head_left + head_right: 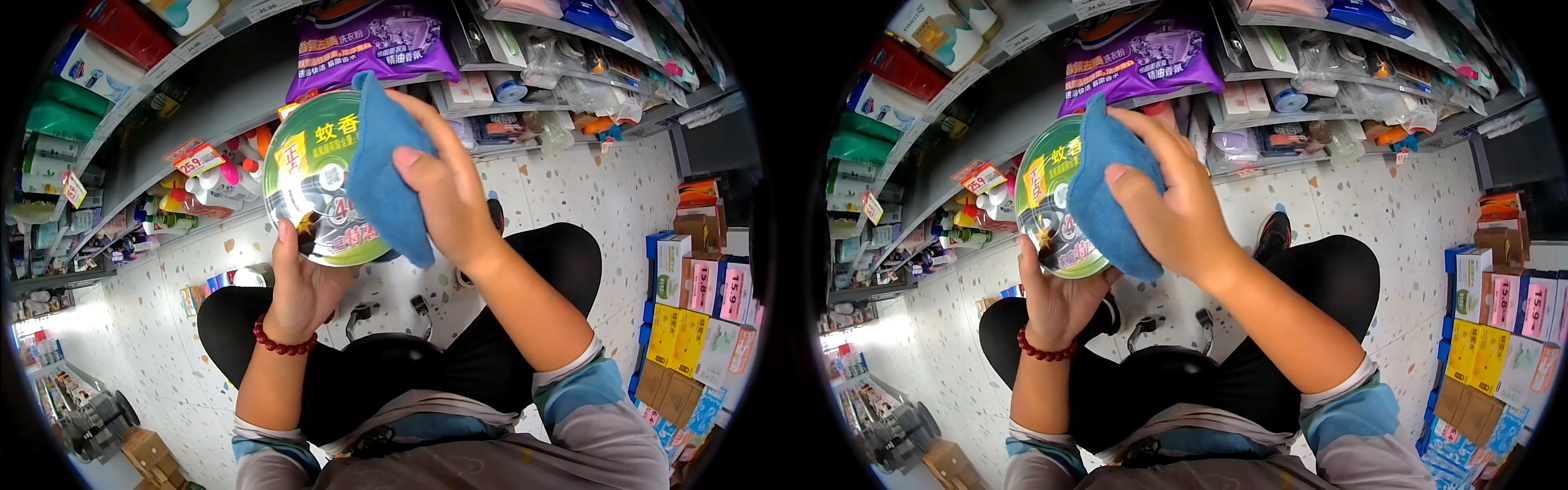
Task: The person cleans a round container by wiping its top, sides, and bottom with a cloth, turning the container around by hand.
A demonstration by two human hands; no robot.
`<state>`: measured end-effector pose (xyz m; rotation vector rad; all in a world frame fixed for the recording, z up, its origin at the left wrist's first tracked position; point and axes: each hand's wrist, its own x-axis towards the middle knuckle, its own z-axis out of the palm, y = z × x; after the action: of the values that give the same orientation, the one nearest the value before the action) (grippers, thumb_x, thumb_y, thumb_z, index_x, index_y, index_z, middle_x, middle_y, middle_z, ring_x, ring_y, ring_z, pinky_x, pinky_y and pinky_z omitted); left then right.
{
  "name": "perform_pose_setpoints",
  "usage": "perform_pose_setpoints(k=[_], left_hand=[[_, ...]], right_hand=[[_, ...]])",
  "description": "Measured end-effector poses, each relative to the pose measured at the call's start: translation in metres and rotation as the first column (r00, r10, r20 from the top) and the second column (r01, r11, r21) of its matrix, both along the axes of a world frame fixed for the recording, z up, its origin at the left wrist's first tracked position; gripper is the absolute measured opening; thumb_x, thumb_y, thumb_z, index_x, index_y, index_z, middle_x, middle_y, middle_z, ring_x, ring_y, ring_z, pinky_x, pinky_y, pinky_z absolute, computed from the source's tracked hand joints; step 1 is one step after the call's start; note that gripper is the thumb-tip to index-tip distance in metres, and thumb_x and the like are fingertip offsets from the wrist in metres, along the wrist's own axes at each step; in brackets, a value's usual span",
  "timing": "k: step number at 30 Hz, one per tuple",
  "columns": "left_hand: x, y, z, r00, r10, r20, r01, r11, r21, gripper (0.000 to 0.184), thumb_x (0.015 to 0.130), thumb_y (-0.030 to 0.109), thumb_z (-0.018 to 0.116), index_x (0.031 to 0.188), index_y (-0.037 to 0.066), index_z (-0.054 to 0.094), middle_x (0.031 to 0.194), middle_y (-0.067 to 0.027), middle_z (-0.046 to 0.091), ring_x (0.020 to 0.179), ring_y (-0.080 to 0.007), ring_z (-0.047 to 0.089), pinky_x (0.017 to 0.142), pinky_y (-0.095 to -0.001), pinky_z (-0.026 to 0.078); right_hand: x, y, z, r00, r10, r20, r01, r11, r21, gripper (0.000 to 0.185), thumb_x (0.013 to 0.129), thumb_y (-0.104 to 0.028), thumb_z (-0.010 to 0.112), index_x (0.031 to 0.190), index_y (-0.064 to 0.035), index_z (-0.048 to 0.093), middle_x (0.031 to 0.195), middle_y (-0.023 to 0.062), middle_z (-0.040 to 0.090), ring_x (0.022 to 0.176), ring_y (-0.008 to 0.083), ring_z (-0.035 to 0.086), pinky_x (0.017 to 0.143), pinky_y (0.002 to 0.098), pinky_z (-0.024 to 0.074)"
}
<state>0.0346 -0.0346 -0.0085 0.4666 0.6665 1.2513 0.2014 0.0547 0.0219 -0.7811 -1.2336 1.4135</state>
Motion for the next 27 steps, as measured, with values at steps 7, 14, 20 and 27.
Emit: perform_pose_setpoints(k=[7, 14, 20, 27], left_hand=[[-0.004, 0.011, 0.012, 0.995, 0.070, -0.072, -0.071, 0.997, -0.014, 0.077, 0.104, 0.064, 0.034, 0.156, 0.008, 0.033, 0.153, -0.0138, 0.047, 0.137, -0.0290, 0.051, 0.115, -0.0476, 0.041], [-0.026, 0.023, -0.008, 0.971, -0.055, 0.234, 0.021, 0.989, 0.147, 0.084, 0.103, 0.066, 0.032, 0.154, -0.001, 0.033, 0.152, -0.0203, 0.046, 0.138, -0.0305, 0.049, 0.114, -0.0460, 0.042], [-0.038, 0.010, -0.006, 0.972, -0.187, 0.140, 0.188, 0.982, 0.005, 0.068, 0.098, 0.042, 0.057, 0.145, -0.005, 0.045, 0.139, -0.0221, 0.059, 0.122, -0.0293, 0.064, 0.104, -0.0412, 0.052], [-0.005, 0.000, -0.002, 0.978, -0.164, 0.127, 0.168, 0.985, -0.026, 0.072, 0.088, 0.038, 0.059, 0.144, -0.005, 0.046, 0.136, -0.0232, 0.061, 0.120, -0.0319, 0.065, 0.105, -0.0432, 0.052]], right_hand=[[0.016, 0.009, 0.006, 0.980, 0.032, 0.198, -0.053, 0.993, 0.103, 0.051, 0.087, -0.023, 0.067, 0.132, -0.0006, 0.062, 0.118, 0.0147, 0.065, 0.109, 0.0214, 0.060, 0.099, 0.0346, 0.0470], [0.029, 0.013, 0.027, 0.982, 0.188, 0.006, -0.185, 0.972, -0.147, 0.047, 0.089, -0.019, 0.065, 0.130, 0.0025, 0.063, 0.107, 0.0078, 0.070, 0.097, 0.0130, 0.064, 0.086, 0.0288, 0.0523], [0.035, 0.009, 0.021, 0.885, 0.443, 0.143, -0.403, 0.882, -0.243, 0.046, 0.093, -0.021, 0.061, 0.131, 0.0057, 0.062, 0.102, 0.0086, 0.072, 0.094, 0.0137, 0.067, 0.087, 0.0278, 0.0522], [0.032, 0.012, 0.016, 0.943, 0.308, 0.129, -0.254, 0.913, -0.319, 0.037, 0.096, -0.035, 0.062, 0.097, 0.0009, 0.072, 0.092, 0.0019, 0.069, 0.087, 0.0096, 0.062, 0.078, 0.0244, 0.0482]])
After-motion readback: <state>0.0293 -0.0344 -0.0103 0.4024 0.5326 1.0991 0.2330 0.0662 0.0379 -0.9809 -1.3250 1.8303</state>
